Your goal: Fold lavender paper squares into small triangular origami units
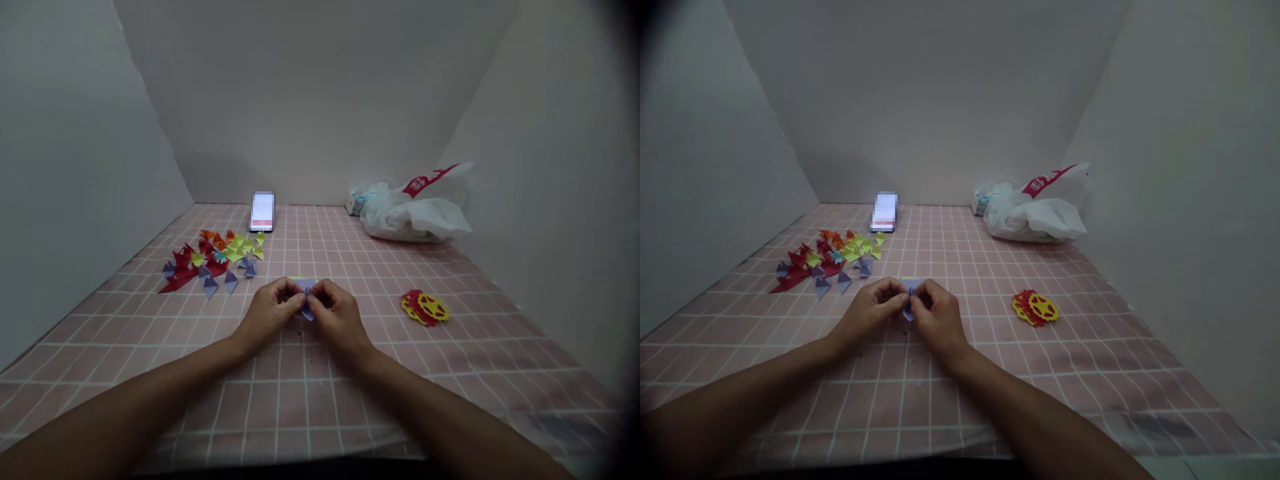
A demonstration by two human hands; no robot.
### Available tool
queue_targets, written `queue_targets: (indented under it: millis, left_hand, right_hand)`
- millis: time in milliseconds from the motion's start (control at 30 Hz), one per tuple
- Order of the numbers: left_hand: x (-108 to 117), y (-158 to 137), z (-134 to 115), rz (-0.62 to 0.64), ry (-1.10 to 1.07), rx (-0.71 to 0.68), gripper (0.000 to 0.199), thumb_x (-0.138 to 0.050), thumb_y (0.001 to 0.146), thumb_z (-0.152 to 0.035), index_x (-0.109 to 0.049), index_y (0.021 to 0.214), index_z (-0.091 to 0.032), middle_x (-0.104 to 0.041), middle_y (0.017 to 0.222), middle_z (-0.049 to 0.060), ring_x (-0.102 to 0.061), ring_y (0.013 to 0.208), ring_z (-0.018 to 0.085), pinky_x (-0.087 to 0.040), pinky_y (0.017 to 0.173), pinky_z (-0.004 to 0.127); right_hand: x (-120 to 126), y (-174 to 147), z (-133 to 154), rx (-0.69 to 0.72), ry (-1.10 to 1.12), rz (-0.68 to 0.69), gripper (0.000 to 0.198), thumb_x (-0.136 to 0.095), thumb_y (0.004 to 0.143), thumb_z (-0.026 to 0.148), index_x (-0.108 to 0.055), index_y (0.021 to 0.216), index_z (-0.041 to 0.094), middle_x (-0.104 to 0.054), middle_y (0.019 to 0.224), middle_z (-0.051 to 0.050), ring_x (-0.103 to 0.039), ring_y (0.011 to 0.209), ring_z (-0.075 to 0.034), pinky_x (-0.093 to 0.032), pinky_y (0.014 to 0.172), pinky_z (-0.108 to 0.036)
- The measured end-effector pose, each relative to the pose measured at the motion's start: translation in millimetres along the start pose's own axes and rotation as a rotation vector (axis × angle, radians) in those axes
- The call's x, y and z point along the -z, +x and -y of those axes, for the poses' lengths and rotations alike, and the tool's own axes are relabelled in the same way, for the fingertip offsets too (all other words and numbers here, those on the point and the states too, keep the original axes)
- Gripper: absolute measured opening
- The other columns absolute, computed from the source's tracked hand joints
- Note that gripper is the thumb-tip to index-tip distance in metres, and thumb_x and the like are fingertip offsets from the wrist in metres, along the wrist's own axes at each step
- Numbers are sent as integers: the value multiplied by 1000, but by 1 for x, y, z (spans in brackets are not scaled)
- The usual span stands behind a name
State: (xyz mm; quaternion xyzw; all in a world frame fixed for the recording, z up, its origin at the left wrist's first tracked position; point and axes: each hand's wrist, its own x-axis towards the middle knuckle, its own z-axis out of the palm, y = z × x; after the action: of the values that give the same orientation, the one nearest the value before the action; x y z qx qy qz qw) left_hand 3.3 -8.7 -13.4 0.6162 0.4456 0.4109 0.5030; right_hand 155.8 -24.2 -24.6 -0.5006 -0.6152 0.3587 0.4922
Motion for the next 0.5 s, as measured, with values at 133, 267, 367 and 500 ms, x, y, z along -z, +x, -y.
queue_targets:
  millis: [133, 267, 367, 500]
  left_hand:
    - [1, 0, -2, -11, 20, -20, 15, -64, 80, -30, -61, 76, -16, -58, 72, -1, -54, 63, 12, -45, 59, 24]
    - [2, 1, -4, -33, -2, -22, 17, -65, 80, -31, -60, 74, -16, -59, 68, -2, -55, 61, 12, -44, 59, 24]
    - [2, 1, -5, -57, -43, 12, 17, -66, 79, -31, -60, 75, -16, -60, 65, -2, -56, 58, 12, -45, 57, 24]
    - [2, 1, -8, -82, -85, 45, 17, -68, 78, -31, -61, 77, -16, -62, 65, -2, -58, 58, 12, -47, 56, 25]
  right_hand:
    - [2, 0, 1, -5, 37, 16, 17, -57, 86, 28, -57, 71, 20, -54, 68, 1, -50, 65, -15, -39, 59, -27]
    - [2, 1, -1, -44, 193, 70, 27, -52, 92, 36, -58, 71, 20, -54, 69, 0, -51, 64, -15, -41, 59, -26]
    - [1, 3, -3, -101, 345, 104, 23, -58, 89, 38, -61, 75, 19, -58, 71, 0, -55, 66, -15, -46, 63, -27]
    - [0, 4, -5, -165, 457, 133, 19, -65, 84, 38, -64, 81, 19, -63, 77, -1, -60, 71, -15, -50, 70, -30]
